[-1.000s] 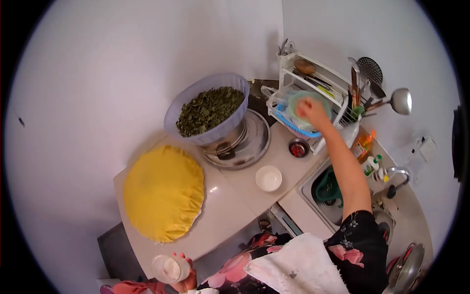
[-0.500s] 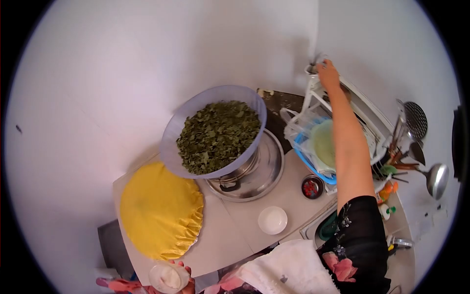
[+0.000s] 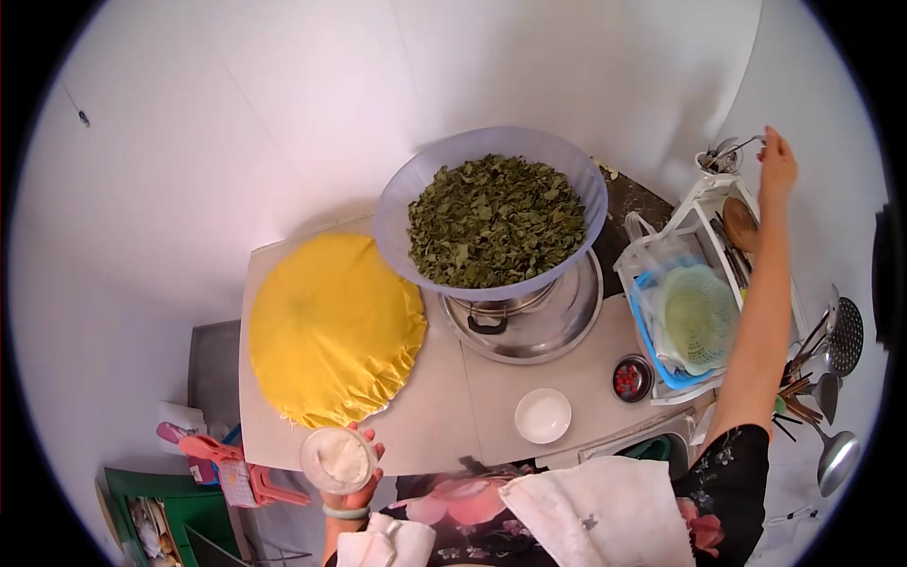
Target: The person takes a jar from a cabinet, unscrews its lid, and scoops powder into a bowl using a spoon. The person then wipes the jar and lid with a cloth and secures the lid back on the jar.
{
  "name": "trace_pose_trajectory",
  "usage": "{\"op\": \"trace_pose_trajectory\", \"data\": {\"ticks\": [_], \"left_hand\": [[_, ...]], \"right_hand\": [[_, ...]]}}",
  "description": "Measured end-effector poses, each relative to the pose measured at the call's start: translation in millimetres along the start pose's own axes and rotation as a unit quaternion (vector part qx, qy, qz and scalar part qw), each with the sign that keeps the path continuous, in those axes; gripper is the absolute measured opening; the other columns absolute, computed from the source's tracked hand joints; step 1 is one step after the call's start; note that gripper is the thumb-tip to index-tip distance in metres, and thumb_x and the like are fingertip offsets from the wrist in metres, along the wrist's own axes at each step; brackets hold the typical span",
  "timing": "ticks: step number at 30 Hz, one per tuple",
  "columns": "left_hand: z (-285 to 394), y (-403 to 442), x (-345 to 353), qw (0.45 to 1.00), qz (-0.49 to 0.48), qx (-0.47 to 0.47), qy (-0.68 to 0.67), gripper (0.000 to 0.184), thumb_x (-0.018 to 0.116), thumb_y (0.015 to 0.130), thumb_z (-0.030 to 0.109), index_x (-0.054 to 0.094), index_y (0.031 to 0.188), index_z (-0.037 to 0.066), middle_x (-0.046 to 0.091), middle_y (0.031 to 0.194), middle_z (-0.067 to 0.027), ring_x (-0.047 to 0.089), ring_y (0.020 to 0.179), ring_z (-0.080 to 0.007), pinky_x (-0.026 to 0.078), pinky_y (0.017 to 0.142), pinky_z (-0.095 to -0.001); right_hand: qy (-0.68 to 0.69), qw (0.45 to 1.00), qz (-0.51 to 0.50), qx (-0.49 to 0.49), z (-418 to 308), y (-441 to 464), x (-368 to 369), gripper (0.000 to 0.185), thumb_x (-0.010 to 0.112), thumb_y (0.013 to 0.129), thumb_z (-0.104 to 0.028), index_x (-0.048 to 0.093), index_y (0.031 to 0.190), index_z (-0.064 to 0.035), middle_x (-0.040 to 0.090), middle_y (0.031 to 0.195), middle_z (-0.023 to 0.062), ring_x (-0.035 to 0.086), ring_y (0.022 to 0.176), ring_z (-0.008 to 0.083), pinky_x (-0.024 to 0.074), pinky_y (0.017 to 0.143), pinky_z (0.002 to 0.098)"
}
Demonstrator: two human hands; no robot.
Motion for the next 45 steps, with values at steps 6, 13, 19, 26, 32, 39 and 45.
{"op": "trace_pose_trajectory", "data": {"ticks": [6, 13, 19, 26, 32, 39, 45], "left_hand": [[-10.1, 24.9, 7.6, 0.995, -0.002, -0.072, -0.076, 0.073, 0.048, 0.091, 0.057, 0.040, 0.140, 0.005, 0.049, 0.134, -0.0260, 0.052, 0.117, -0.0503, 0.054, 0.078, -0.0645], [-9.0, 51.4, 10.1, 0.967, -0.067, -0.239, 0.054, 0.072, 0.056, 0.087, 0.056, 0.040, 0.143, 0.014, 0.047, 0.140, -0.0160, 0.047, 0.122, -0.0378, 0.052, 0.082, -0.0505], [-12.1, 68.1, -5.9, 0.896, -0.124, -0.426, 0.029, 0.074, 0.059, 0.087, 0.053, 0.035, 0.146, 0.014, 0.037, 0.148, -0.0155, 0.043, 0.124, -0.0406, 0.050, 0.085, -0.0529], [-41.6, 41.5, 3.3, 0.778, -0.114, -0.615, 0.056, 0.079, 0.049, 0.090, 0.058, 0.032, 0.146, 0.004, 0.029, 0.152, -0.0171, 0.045, 0.125, -0.0487, 0.050, 0.088, -0.0592], [-111.6, -45.8, -18.9, 0.701, -0.092, -0.694, 0.135, 0.083, 0.044, 0.089, 0.064, 0.040, 0.141, -0.001, 0.034, 0.151, -0.0170, 0.046, 0.122, -0.0527, 0.043, 0.098, -0.0611], [-149.4, -152.2, -56.4, 0.572, -0.220, -0.747, 0.258, 0.083, 0.044, 0.088, 0.064, 0.041, 0.140, -0.001, 0.043, 0.141, -0.0262, 0.047, 0.123, -0.0499, 0.040, 0.102, -0.0591], [-168.1, -285.6, -64.4, 0.439, -0.109, -0.871, 0.191, 0.085, 0.040, 0.088, 0.069, 0.039, 0.142, 0.003, 0.039, 0.146, -0.0222, 0.042, 0.127, -0.0503, 0.040, 0.102, -0.0584]], "right_hand": [[0.058, 0.978, -0.107, -0.169, -148.9, -154.0, -68.4, 0.037, 0.058, 0.091, -0.004, 0.060, 0.127, -0.0046, 0.062, 0.100, 0.0018, 0.057, 0.090, 0.0122, 0.0451, 0.085, 0.0245], [-0.252, 0.897, -0.176, -0.318, -207.5, -315.5, -165.2, 0.026, 0.058, 0.082, 0.004, 0.068, 0.105, -0.0025, 0.069, 0.091, 0.0130, 0.066, 0.078, 0.0237, 0.0516, 0.070, 0.0295], [-0.166, 0.983, 0.009, 0.084, -163.1, -457.2, -242.0, 0.013, 0.065, 0.090, -0.014, 0.069, 0.094, -0.0018, 0.061, 0.070, -0.0005, 0.055, 0.060, 0.0061, 0.0439, 0.055, 0.0237], [0.129, 0.884, 0.165, 0.419, -144.8, -688.2, -219.5, 0.010, 0.056, 0.094, -0.016, 0.058, 0.091, -0.0071, 0.058, 0.070, 0.0035, 0.048, 0.052, 0.0068, 0.0370, 0.045, 0.0218], [0.247, 0.813, 0.128, 0.512, -179.3, -831.1, -207.2, 0.009, 0.054, 0.092, -0.009, 0.058, 0.099, -0.0057, 0.064, 0.080, 0.0056, 0.058, 0.064, 0.0117, 0.0465, 0.056, 0.0240], [0.031, 0.915, 0.026, 0.402, -184.8, -944.3, -253.6, 0.040, 0.054, 0.092, -0.028, 0.057, 0.117, 0.0017, 0.065, 0.106, 0.0225, 0.061, 0.104, 0.0364, 0.0463, 0.092, 0.0403], [0.082, 0.834, 0.340, 0.427, -267.7, -1005.8, -377.9, 0.034, 0.056, 0.094, -0.018, 0.051, 0.122, 0.0011, 0.067, 0.096, 0.0159, 0.064, 0.082, 0.0230, 0.0529, 0.074, 0.0350]]}}
Point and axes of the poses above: each hand's wrist, its own y-axis towards the middle knuckle, its own x-axis out of the palm, z = x × y, the point moved 3 cm from there along y, towards the middle knuckle
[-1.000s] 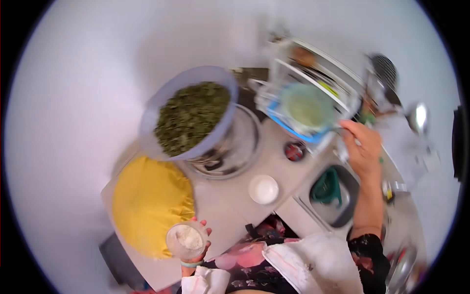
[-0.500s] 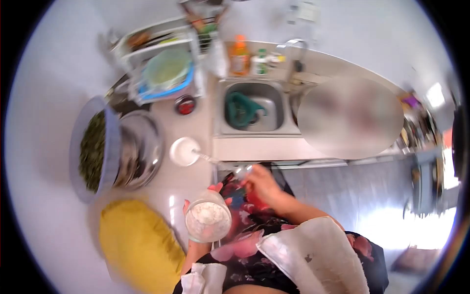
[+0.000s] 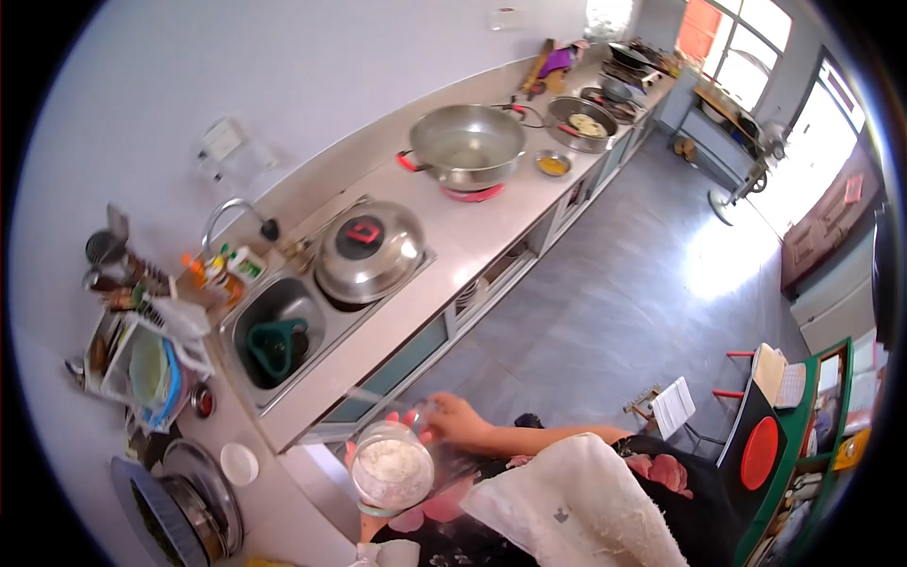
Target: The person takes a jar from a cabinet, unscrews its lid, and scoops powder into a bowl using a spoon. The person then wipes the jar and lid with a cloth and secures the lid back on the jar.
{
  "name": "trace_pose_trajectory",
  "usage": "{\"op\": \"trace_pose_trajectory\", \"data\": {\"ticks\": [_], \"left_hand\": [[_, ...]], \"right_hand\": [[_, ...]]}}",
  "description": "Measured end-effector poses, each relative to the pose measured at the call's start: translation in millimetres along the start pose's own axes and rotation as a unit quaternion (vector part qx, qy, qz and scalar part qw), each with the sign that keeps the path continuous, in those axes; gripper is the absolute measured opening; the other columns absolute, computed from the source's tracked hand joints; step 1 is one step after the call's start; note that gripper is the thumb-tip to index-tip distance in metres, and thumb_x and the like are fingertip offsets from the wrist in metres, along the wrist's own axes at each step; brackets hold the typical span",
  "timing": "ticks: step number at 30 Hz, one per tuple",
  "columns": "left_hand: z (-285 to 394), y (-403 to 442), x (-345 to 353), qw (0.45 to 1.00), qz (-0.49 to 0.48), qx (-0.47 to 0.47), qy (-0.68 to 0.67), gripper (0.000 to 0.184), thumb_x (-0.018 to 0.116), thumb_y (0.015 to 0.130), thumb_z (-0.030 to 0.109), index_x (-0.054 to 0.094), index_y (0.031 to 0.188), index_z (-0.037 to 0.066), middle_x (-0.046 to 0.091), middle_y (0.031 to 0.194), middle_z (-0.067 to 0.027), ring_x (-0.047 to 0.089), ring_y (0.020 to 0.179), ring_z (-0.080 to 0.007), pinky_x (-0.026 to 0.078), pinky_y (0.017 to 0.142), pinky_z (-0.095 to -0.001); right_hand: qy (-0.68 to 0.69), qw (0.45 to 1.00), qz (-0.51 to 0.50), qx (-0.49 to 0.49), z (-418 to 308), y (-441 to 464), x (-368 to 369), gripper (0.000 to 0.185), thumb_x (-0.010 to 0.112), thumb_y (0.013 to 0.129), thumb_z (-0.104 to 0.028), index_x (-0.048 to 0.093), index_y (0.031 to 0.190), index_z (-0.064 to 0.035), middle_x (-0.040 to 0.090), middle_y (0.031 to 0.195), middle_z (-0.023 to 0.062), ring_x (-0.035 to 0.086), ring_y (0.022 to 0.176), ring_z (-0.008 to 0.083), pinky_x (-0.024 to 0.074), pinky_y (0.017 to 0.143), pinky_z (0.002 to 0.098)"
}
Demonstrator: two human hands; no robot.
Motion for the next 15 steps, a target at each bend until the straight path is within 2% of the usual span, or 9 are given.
{"op": "trace_pose_trajectory", "data": {"ticks": [1, 3, 4, 7, 9, 11, 13, 14, 15], "left_hand": [[-16.3, 22.6, -0.3, 0.999, 0.026, 0.020, -0.013, 0.085, 0.040, 0.089, 0.068, 0.039, 0.142, 0.003, 0.039, 0.145, -0.0219, 0.042, 0.127, -0.0500, 0.040, 0.102, -0.0586], [-52.0, 57.6, 6.1, 0.994, 0.091, 0.055, -0.034, 0.083, 0.040, 0.090, 0.067, 0.040, 0.142, 0.002, 0.040, 0.145, -0.0213, 0.041, 0.128, -0.0495, 0.039, 0.103, -0.0588], [-70.5, 75.4, 8.7, 0.997, -0.018, 0.024, 0.077, 0.082, 0.039, 0.090, 0.065, 0.042, 0.139, -0.001, 0.040, 0.145, -0.0208, 0.043, 0.128, -0.0462, 0.038, 0.105, -0.0573], [-129.2, 143.9, 16.1, 0.982, 0.002, 0.032, 0.188, 0.082, 0.037, 0.091, 0.065, 0.043, 0.137, -0.003, 0.041, 0.145, -0.0202, 0.046, 0.126, -0.0437, 0.038, 0.107, -0.0551], [-167.6, 181.8, 34.4, 0.981, -0.009, -0.034, 0.190, 0.081, 0.034, 0.092, 0.064, 0.043, 0.137, -0.004, 0.042, 0.144, -0.0205, 0.048, 0.126, -0.0396, 0.038, 0.107, -0.0529], [-212.2, 213.3, 60.3, 0.962, -0.057, -0.088, 0.250, 0.081, 0.033, 0.093, 0.063, 0.043, 0.136, -0.005, 0.043, 0.143, -0.0200, 0.049, 0.126, -0.0370, 0.038, 0.107, -0.0518], [-239.8, 240.3, 67.8, 0.963, -0.039, -0.130, 0.231, 0.080, 0.031, 0.093, 0.061, 0.042, 0.136, -0.006, 0.044, 0.142, -0.0197, 0.049, 0.126, -0.0340, 0.039, 0.106, -0.0487], [-251.2, 255.0, 71.5, 0.956, -0.057, -0.145, 0.248, 0.080, 0.031, 0.093, 0.061, 0.042, 0.137, -0.006, 0.044, 0.141, -0.0195, 0.049, 0.126, -0.0340, 0.039, 0.107, -0.0480], [-261.7, 269.0, 75.2, 0.948, -0.074, -0.161, 0.264, 0.080, 0.030, 0.094, 0.061, 0.041, 0.137, -0.006, 0.044, 0.141, -0.0193, 0.048, 0.127, -0.0340, 0.039, 0.107, -0.0473]], "right_hand": [[0.105, 0.994, 0.030, 0.024, -16.8, -0.4, -34.1, 0.036, 0.059, 0.094, -0.016, 0.049, 0.125, 0.0005, 0.067, 0.093, 0.0135, 0.064, 0.076, 0.0190, 0.0539, 0.069, 0.0328], [0.125, 0.990, 0.057, -0.009, -57.5, -16.7, -92.7, 0.031, 0.056, 0.095, -0.009, 0.047, 0.122, 0.0009, 0.066, 0.085, 0.0113, 0.062, 0.067, 0.0153, 0.0532, 0.062, 0.0301], [0.124, 0.990, 0.057, -0.024, -69.2, -25.1, -124.3, 0.030, 0.057, 0.094, -0.009, 0.047, 0.121, 0.0012, 0.066, 0.085, 0.0110, 0.062, 0.067, 0.0152, 0.0532, 0.062, 0.0303], [0.089, 0.994, 0.044, -0.049, -79.4, -49.2, -205.7, 0.030, 0.058, 0.094, -0.008, 0.045, 0.119, 0.0009, 0.065, 0.084, 0.0093, 0.061, 0.068, 0.0135, 0.0523, 0.063, 0.0299], [0.048, 0.997, 0.045, -0.045, -90.7, -70.2, -242.7, 0.031, 0.058, 0.095, -0.009, 0.044, 0.121, 0.0005, 0.064, 0.085, 0.0089, 0.060, 0.069, 0.0123, 0.0514, 0.064, 0.0293], [0.055, 0.994, 0.060, -0.067, -90.8, -84.3, -278.9, 0.035, 0.060, 0.095, -0.013, 0.044, 0.124, -0.0005, 0.064, 0.087, 0.0075, 0.060, 0.073, 0.0107, 0.0502, 0.066, 0.0286], [0.102, 0.987, 0.064, -0.105, -68.5, -80.4, -314.2, 0.038, 0.061, 0.095, -0.015, 0.044, 0.125, -0.0009, 0.064, 0.092, 0.0076, 0.060, 0.079, 0.0106, 0.0504, 0.069, 0.0283], [0.043, 0.998, 0.032, -0.020, -96.2, -96.8, -333.5, 0.041, 0.062, 0.094, -0.015, 0.044, 0.129, -0.0009, 0.062, 0.107, 0.0078, 0.059, 0.097, 0.0124, 0.0488, 0.085, 0.0289], [0.029, 0.999, 0.006, -0.033, -93.2, -99.2, -355.6, 0.042, 0.062, 0.094, -0.014, 0.044, 0.130, -0.0008, 0.060, 0.111, 0.0078, 0.057, 0.102, 0.0130, 0.0469, 0.089, 0.0292]]}}
Point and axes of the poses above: each hand's wrist, its own y-axis towards the middle knuckle, its own x-axis out of the palm, z = x × y, the point moved 3 cm from there along y, towards the middle knuckle
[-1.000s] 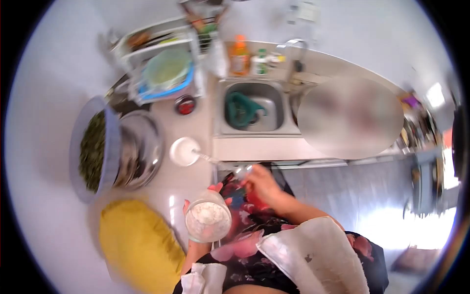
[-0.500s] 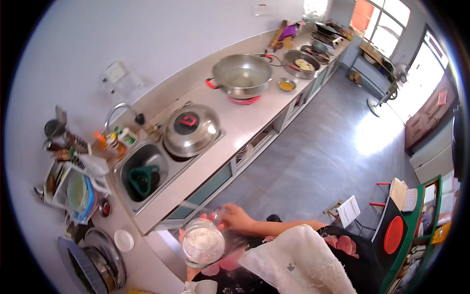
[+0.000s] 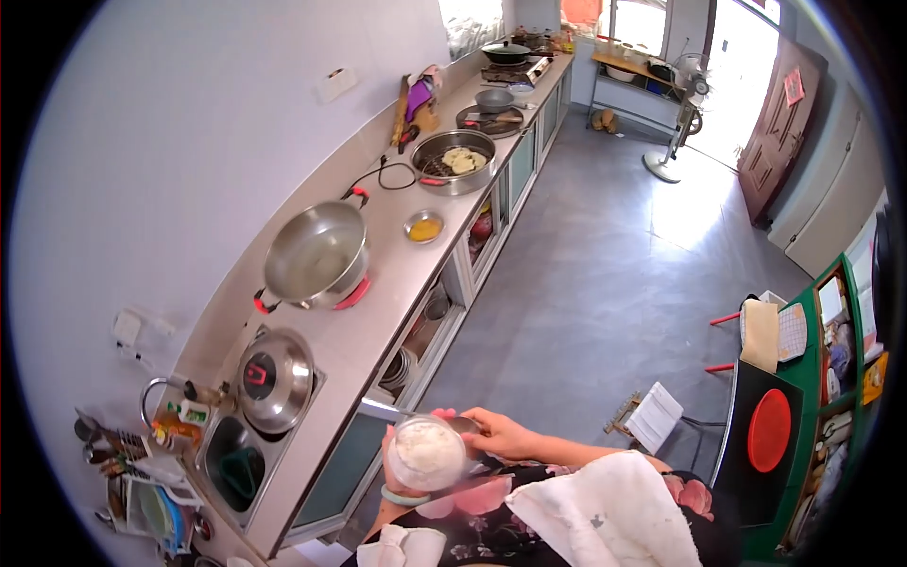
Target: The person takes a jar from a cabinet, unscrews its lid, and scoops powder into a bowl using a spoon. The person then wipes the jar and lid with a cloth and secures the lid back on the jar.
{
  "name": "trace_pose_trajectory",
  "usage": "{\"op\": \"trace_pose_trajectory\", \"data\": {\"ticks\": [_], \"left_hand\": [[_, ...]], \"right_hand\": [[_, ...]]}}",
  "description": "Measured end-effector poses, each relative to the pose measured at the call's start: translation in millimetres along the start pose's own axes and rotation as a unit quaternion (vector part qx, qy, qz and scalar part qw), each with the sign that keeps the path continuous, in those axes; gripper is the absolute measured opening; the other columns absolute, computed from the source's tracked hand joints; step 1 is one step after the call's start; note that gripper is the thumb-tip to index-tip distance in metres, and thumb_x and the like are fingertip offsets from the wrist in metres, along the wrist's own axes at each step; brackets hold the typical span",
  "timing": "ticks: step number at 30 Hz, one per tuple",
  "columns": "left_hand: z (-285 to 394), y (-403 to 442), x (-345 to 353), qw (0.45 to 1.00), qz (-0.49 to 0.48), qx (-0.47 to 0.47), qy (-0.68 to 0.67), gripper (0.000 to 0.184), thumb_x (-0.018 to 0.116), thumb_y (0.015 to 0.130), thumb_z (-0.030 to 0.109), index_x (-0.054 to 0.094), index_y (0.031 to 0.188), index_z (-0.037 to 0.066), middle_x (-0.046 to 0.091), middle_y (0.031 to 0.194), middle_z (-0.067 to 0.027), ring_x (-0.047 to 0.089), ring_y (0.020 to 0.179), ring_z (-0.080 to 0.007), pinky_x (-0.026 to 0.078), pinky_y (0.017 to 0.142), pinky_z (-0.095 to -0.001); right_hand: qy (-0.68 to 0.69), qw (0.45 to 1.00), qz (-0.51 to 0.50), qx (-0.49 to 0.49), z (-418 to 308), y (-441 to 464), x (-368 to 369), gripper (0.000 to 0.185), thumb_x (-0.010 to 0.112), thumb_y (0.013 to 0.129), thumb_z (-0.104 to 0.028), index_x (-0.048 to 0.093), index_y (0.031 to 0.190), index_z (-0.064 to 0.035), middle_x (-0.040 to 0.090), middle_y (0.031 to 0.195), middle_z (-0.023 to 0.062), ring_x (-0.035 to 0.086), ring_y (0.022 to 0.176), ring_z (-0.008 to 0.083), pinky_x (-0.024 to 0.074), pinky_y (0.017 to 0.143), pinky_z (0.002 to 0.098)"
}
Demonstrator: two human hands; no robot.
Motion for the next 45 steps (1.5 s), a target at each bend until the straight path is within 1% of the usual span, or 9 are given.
{"op": "trace_pose_trajectory", "data": {"ticks": [2, 6, 11, 15, 20, 27, 34, 41, 45], "left_hand": [[-4.1, 30.8, 29.2, 0.996, 0.002, -0.090, -0.010, 0.081, 0.035, 0.092, 0.063, 0.040, 0.140, -0.002, 0.045, 0.142, -0.0175, 0.047, 0.129, -0.0315, 0.037, 0.109, -0.0452], [-8.9, 110.2, 46.9, 0.985, 0.008, -0.140, 0.106, 0.079, 0.031, 0.094, 0.062, 0.038, 0.141, 0.000, 0.046, 0.141, -0.0157, 0.048, 0.128, -0.0308, 0.037, 0.108, -0.0448], [-21.8, 231.2, 62.7, 0.958, -0.067, -0.279, 0.028, 0.077, 0.031, 0.094, 0.060, 0.040, 0.140, -0.001, 0.049, 0.138, -0.0158, 0.051, 0.126, -0.0291, 0.040, 0.106, -0.0452], [-37.0, 338.4, 113.2, 0.943, -0.121, -0.285, 0.118, 0.044, 0.033, 0.103, 0.032, 0.053, 0.125, -0.002, 0.061, 0.121, -0.0143, 0.061, 0.110, -0.0242, 0.049, 0.098, -0.0389], [-76.2, 447.9, 147.1, 0.897, -0.169, -0.408, 0.029, 0.053, 0.030, 0.102, 0.037, 0.046, 0.133, -0.003, 0.055, 0.130, -0.0164, 0.056, 0.120, -0.0275, 0.043, 0.105, -0.0425], [-175.0, 601.4, 184.8, 0.843, -0.191, -0.501, -0.049, 0.055, 0.035, 0.102, 0.042, 0.046, 0.135, -0.001, 0.054, 0.134, -0.0173, 0.053, 0.124, -0.0300, 0.039, 0.108, -0.0453], [-208.3, 785.7, 266.8, 0.944, -0.088, -0.316, 0.026, 0.076, 0.041, 0.092, 0.060, 0.044, 0.136, -0.001, 0.049, 0.137, -0.0246, 0.051, 0.125, -0.0379, 0.041, 0.105, -0.0522], [-204.3, 921.4, 296.5, 0.981, 0.010, -0.161, -0.107, 0.060, 0.048, 0.093, 0.049, 0.052, 0.131, 0.002, 0.053, 0.130, -0.0271, 0.053, 0.120, -0.0450, 0.049, 0.097, -0.0544], [-211.0, 994.2, 316.7, 0.981, -0.001, -0.138, -0.134, 0.063, 0.045, 0.095, 0.049, 0.046, 0.136, 0.001, 0.050, 0.135, -0.0252, 0.049, 0.125, -0.0417, 0.046, 0.099, -0.0583]], "right_hand": [[-0.029, 0.998, -0.051, -0.025, 6.8, 0.5, -45.6, 0.045, 0.061, 0.095, -0.013, 0.044, 0.134, -0.0007, 0.057, 0.120, 0.0078, 0.053, 0.112, 0.0141, 0.0431, 0.097, 0.0297], [0.068, 0.997, 0.005, -0.033, -37.7, -0.7, -134.3, 0.044, 0.056, 0.095, -0.026, 0.052, 0.132, -0.0033, 0.062, 0.112, 0.0083, 0.059, 0.100, 0.0147, 0.0470, 0.089, 0.0306], [0.032, 0.996, 0.078, -0.015, -85.2, 70.2, -239.2, 0.036, 0.052, 0.099, -0.032, 0.063, 0.116, -0.0026, 0.057, 0.080, -0.0004, 0.051, 0.069, 0.0067, 0.0424, 0.064, 0.0227], [-0.022, 0.996, 0.084, 0.017, -163.4, 98.1, -310.8, 0.034, 0.055, 0.097, -0.036, 0.068, 0.100, -0.0041, 0.050, 0.063, -0.0054, 0.043, 0.057, 0.0040, 0.0355, 0.053, 0.0212], [0.005, 0.983, 0.181, -0.041, -169.6, 98.8, -433.5, 0.032, 0.060, 0.094, -0.036, 0.068, 0.084, -0.0063, 0.045, 0.056, -0.0060, 0.035, 0.046, 0.0045, 0.0266, 0.043, 0.0219], [0.070, 0.948, 0.310, -0.014, -201.6, 31.4, -617.1, 0.025, 0.059, 0.094, -0.026, 0.065, 0.081, -0.0050, 0.047, 0.057, -0.0042, 0.038, 0.049, 0.0052, 0.0301, 0.046, 0.0231], [-0.041, 0.875, 0.480, -0.050, -245.7, -58.6, -837.3, 0.027, 0.054, 0.097, -0.027, 0.063, 0.084, -0.0053, 0.056, 0.062, 0.0001, 0.050, 0.056, 0.0065, 0.0398, 0.052, 0.0228], [0.002, 0.733, 0.586, -0.345, -331.6, -82.7, -943.8, 0.026, 0.046, 0.102, -0.021, 0.060, 0.095, -0.0009, 0.059, 0.073, 0.0071, 0.051, 0.059, 0.0108, 0.0428, 0.055, 0.0262], [-0.020, 0.733, 0.509, -0.451, -402.4, -76.7, -964.8, 0.023, 0.047, 0.101, -0.018, 0.060, 0.094, -0.0003, 0.062, 0.077, 0.0098, 0.053, 0.059, 0.0147, 0.0450, 0.057, 0.0292]]}}
Point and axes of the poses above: each hand's wrist, its own y-axis towards the middle knuckle, its own x-axis out of the palm, z = x × y, the point moved 3 cm from there along y, towards the middle knuckle
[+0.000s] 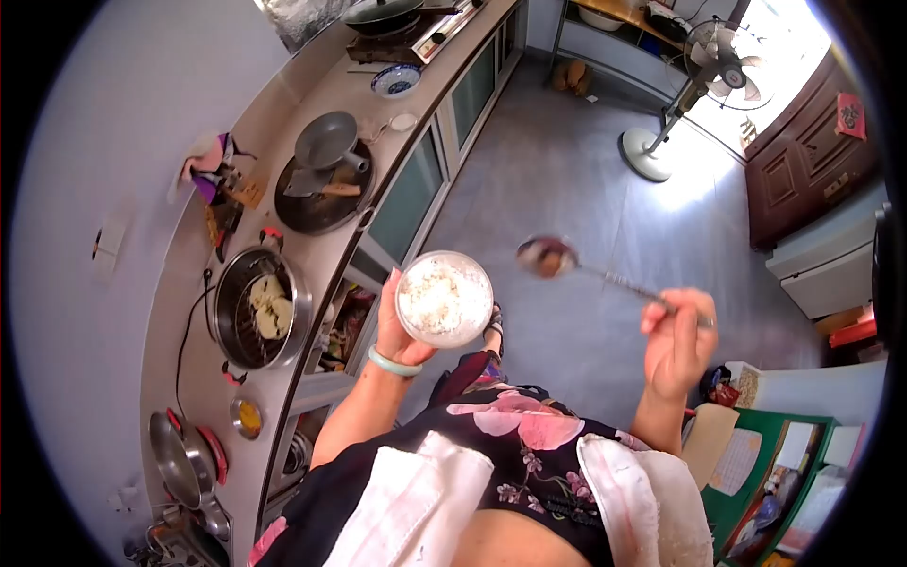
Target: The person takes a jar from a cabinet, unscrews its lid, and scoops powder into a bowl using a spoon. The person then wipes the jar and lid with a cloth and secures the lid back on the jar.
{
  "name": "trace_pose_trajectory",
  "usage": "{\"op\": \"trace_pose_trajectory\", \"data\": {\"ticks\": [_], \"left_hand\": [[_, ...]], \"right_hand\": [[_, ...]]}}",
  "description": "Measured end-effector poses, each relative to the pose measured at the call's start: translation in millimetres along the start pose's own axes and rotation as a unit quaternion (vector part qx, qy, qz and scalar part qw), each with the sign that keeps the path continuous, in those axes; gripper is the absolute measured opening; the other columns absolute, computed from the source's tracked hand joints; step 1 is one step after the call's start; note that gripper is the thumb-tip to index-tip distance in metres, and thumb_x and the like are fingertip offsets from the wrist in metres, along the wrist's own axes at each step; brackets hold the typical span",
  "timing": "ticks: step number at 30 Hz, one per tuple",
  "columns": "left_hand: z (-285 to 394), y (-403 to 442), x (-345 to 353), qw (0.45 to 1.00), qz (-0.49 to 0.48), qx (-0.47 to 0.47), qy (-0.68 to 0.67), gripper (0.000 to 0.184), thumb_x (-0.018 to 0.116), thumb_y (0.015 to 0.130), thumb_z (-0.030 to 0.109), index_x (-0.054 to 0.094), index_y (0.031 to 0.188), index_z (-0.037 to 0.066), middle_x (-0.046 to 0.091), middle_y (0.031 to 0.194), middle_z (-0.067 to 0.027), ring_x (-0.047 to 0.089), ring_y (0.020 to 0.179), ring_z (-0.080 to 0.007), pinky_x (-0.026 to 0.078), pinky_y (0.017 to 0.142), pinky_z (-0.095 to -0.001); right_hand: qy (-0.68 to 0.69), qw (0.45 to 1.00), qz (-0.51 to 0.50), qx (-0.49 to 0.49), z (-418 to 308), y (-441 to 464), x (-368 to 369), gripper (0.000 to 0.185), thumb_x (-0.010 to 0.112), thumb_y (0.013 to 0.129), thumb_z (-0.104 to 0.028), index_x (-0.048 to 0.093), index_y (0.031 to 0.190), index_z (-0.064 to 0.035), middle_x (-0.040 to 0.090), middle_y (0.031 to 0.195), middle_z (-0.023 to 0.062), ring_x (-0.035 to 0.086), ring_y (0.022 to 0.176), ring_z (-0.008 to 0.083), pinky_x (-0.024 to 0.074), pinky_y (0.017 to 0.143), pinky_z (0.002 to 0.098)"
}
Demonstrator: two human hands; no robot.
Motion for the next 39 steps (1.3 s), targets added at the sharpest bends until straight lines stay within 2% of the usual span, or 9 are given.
{"op": "trace_pose_trajectory", "data": {"ticks": [2, 5, 8, 11, 18, 21, 30, 36, 39], "left_hand": [[3.1, 48.5, 10.9, 0.999, -0.035, 0.000, 0.037, 0.070, 0.042, 0.094, 0.055, 0.041, 0.140, 0.001, 0.049, 0.135, -0.0244, 0.051, 0.124, -0.0384, 0.041, 0.104, -0.0558], [3.1, 120.5, 36.4, 0.992, -0.018, -0.021, 0.120, 0.075, 0.039, 0.093, 0.059, 0.040, 0.140, 0.001, 0.049, 0.135, -0.0239, 0.052, 0.122, -0.0368, 0.043, 0.103, -0.0510], [3.7, 191.9, 64.8, 0.986, -0.054, -0.040, 0.152, 0.077, 0.035, 0.093, 0.061, 0.038, 0.142, 0.001, 0.049, 0.135, -0.0238, 0.055, 0.119, -0.0357, 0.048, 0.097, -0.0486], [0.4, 253.0, 90.1, 0.981, -0.055, -0.073, 0.174, 0.077, 0.035, 0.093, 0.062, 0.037, 0.142, 0.003, 0.051, 0.133, -0.0233, 0.056, 0.116, -0.0372, 0.048, 0.096, -0.0501], [-15.0, 388.9, 120.7, 0.977, -0.048, -0.055, 0.200, 0.079, 0.039, 0.090, 0.064, 0.037, 0.142, 0.004, 0.052, 0.131, -0.0220, 0.055, 0.115, -0.0385, 0.050, 0.093, -0.0522], [-24.4, 442.6, 138.9, 0.978, -0.036, -0.027, 0.203, 0.080, 0.041, 0.090, 0.065, 0.037, 0.142, 0.004, 0.051, 0.131, -0.0224, 0.056, 0.115, -0.0385, 0.050, 0.092, -0.0524], [-51.0, 549.0, 171.7, 0.987, 0.006, 0.042, 0.152, 0.079, 0.038, 0.092, 0.063, 0.037, 0.141, 0.002, 0.052, 0.130, -0.0240, 0.057, 0.113, -0.0392, 0.050, 0.093, -0.0509], [-29.9, 600.4, 166.4, 0.986, 0.035, 0.088, 0.135, 0.077, 0.033, 0.095, 0.062, 0.038, 0.141, 0.000, 0.051, 0.133, -0.0237, 0.054, 0.119, -0.0367, 0.045, 0.100, -0.0494], [-14.2, 634.6, 169.9, 0.983, 0.056, 0.109, 0.136, 0.078, 0.031, 0.095, 0.061, 0.037, 0.141, -0.002, 0.051, 0.134, -0.0231, 0.051, 0.124, -0.0359, 0.042, 0.103, -0.0495]], "right_hand": [[-0.001, 0.992, -0.113, -0.059, 0.4, 31.2, 6.3, 0.021, 0.050, 0.100, -0.017, 0.061, 0.095, 0.0002, 0.064, 0.082, 0.0115, 0.055, 0.060, 0.0164, 0.0462, 0.058, 0.0297], [-0.132, 0.953, -0.257, -0.090, 17.3, 90.8, 20.5, 0.013, 0.062, 0.091, -0.009, 0.063, 0.098, 0.0012, 0.066, 0.086, 0.0136, 0.058, 0.063, 0.0198, 0.0482, 0.058, 0.0305], [-0.223, 0.895, -0.353, -0.159, 42.4, 148.7, 31.9, 0.018, 0.066, 0.081, 0.000, 0.063, 0.098, 0.0017, 0.067, 0.093, 0.0139, 0.059, 0.063, 0.0197, 0.0467, 0.058, 0.0312], [-0.272, 0.873, -0.341, -0.219, 70.4, 200.4, 27.0, 0.033, 0.073, 0.067, 0.000, 0.065, 0.099, 0.0012, 0.065, 0.088, 0.0100, 0.061, 0.067, 0.0227, 0.0489, 0.058, 0.0296], [-0.244, 0.865, -0.366, -0.243, 149.1, 320.6, -17.3, 0.031, 0.070, 0.064, -0.001, 0.064, 0.094, 0.0009, 0.063, 0.087, 0.0088, 0.059, 0.068, 0.0211, 0.0476, 0.059, 0.0301], [-0.207, 0.856, -0.426, -0.209, 171.8, 373.9, -38.5, 0.028, 0.069, 0.067, 0.000, 0.063, 0.094, 0.0002, 0.063, 0.085, 0.0088, 0.059, 0.068, 0.0216, 0.0479, 0.061, 0.0305], [-0.112, 0.882, -0.451, -0.080, 234.3, 525.7, -74.9, 0.018, 0.061, 0.079, 0.006, 0.061, 0.096, -0.0002, 0.060, 0.077, 0.0119, 0.057, 0.060, 0.0259, 0.0478, 0.053, 0.0346], [-0.088, 0.883, -0.460, 0.039, 288.1, 590.9, -70.9, 0.011, 0.058, 0.087, 0.005, 0.061, 0.096, 0.0003, 0.060, 0.073, 0.0119, 0.060, 0.058, 0.0212, 0.0475, 0.053, 0.0294], [-0.067, 0.904, -0.411, 0.096, 311.3, 623.5, -65.3, 0.010, 0.057, 0.089, 0.004, 0.061, 0.098, 0.0003, 0.063, 0.076, 0.0118, 0.062, 0.061, 0.0167, 0.0489, 0.055, 0.0273]]}}
Point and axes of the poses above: each hand's wrist, its own y-axis towards the middle knuckle, its own x-axis out of the palm, z = x × y, the point moved 3 cm from there along y, towards the middle knuckle
